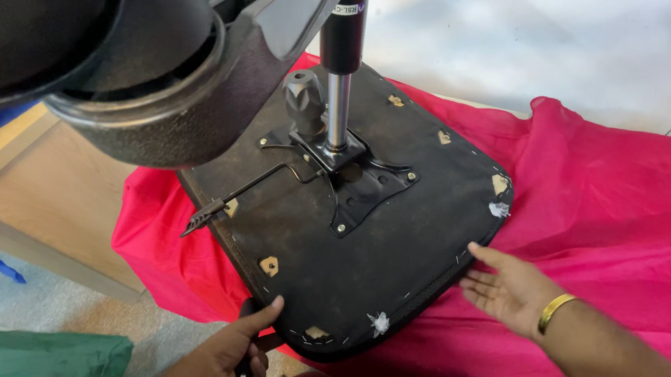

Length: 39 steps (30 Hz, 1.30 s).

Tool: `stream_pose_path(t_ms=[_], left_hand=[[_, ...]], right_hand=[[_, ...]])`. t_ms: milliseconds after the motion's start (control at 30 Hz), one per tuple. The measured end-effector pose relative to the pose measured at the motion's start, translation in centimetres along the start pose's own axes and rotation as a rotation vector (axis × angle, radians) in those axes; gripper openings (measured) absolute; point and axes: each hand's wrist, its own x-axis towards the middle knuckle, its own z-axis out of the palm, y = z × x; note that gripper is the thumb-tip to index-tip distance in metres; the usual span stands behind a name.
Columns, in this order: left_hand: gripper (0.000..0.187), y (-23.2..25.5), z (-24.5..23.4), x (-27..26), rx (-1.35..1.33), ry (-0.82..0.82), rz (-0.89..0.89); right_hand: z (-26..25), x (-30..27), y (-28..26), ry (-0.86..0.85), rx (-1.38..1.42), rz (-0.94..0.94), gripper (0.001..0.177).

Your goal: The person uses a screwdriver to tighten screws on the underside of an office chair seat, securing the seat to the gas lift mechanism. They systematically work around the seat, tightening each screw in turn.

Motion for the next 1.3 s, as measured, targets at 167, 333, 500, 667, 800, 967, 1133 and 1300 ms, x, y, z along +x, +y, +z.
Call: stream_pose_path(t_ms=[167,333,500,667,800,967,1133,1300], left_hand=[[0.036,-0.6,0.1,0.1,0.032,-0.037,0.064],[0.03,-0.6,0.1,0.4,0.037,0.031,0.169],[0.027,0.3,-0.5,1.2,-0.03,0.04,0.204],[0.031,1.3,-2.1,2.3,-0.057,0.097,0.268],[0.035,2.7,-3.3,2.6,-0.036,0.189,0.292],[0.034,5.0,-3.9,2.1,0.011,0.255,0.342],[0.032,5.8,-4.1,1.0,0.103,0.285,0.361],[0.035,5.9,-3.4,0.2,0.117,0.279,0.359]], right_hand=[[-0.3,1.0,-1.1,-0.085,-0.024,-0.039,0.046],[-0.3,0.7,-1.1,-0.069,-0.185,-0.057,0.059],[-1.7,0.5,-2.8,-0.106,-0.15,-0.021,0.07],[-2.3,0.7,-3.3,-0.114,-0.164,-0.066,0.065],[-2.5,0.8,-3.6,-0.081,-0.188,-0.076,0.062],[-3.0,1.3,-4.0,-0.07,-0.211,-0.087,0.063],[-1.7,2.4,-4.8,0.04,-0.263,-0.03,0.066],[0.6,3.0,-5.9,0.137,-0.366,-0.072,0.063]])
